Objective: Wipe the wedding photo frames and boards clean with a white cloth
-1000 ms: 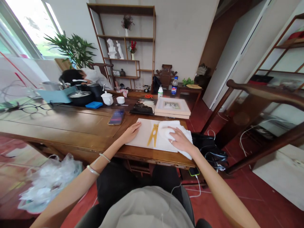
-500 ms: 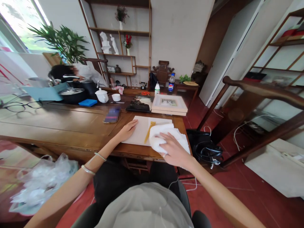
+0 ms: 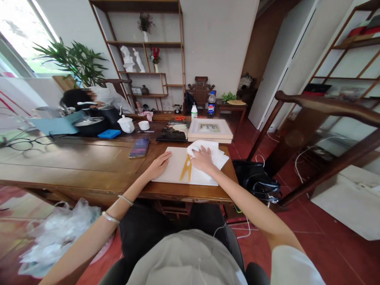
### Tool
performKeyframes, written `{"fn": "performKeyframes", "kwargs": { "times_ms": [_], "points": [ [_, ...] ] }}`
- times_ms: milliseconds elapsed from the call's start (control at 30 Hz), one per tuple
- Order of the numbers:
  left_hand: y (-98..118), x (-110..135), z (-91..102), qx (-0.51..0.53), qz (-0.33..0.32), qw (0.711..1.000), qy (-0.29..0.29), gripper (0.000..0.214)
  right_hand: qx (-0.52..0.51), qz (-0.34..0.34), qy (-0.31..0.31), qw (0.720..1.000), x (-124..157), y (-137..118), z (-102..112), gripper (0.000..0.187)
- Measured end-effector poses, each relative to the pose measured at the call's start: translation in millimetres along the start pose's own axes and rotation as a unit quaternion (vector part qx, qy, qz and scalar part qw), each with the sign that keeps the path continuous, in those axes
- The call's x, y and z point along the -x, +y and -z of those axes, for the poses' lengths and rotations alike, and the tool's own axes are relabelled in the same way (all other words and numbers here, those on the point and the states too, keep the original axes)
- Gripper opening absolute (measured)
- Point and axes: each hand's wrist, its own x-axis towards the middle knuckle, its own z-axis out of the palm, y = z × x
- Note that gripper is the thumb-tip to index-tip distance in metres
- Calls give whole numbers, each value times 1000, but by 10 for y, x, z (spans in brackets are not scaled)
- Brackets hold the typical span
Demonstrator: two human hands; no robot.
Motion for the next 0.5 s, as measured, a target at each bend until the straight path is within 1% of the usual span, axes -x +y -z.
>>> {"fn": "performKeyframes", "kwargs": {
  "times_ms": [67, 167, 233, 300, 367, 400, 433, 500],
  "points": [
    [4, 1, -1, -2, 4, 1000, -1, 47, 4, 49, -10, 999, 116, -167, 6, 37],
    [5, 0, -2, 1, 6, 1000, -5, 48, -10, 163, -41, 986, 470, -396, 63, 37],
    [2, -3, 0, 7, 4, 1000, -8, 47, -24, 230, -64, 971, 715, -477, 139, 35],
    [-3, -6, 2, 13, 6, 1000, -11, 47, -35, 284, -89, 954, 883, -485, 229, 33],
    [-4, -8, 3, 16, 10, 1000, -14, 47, -45, 317, -106, 941, 931, -430, 301, 32],
    [-2, -8, 4, 17, 10, 1000, -15, 47, -50, 325, -109, 938, 906, -384, 321, 31],
    [2, -8, 4, 17, 9, 1000, -14, 47, -55, 325, -107, 938, 850, -331, 326, 30],
    [15, -7, 7, 13, 6, 1000, -13, 47, -64, 297, -93, 948, 659, -215, 291, 31]
  ]
}}
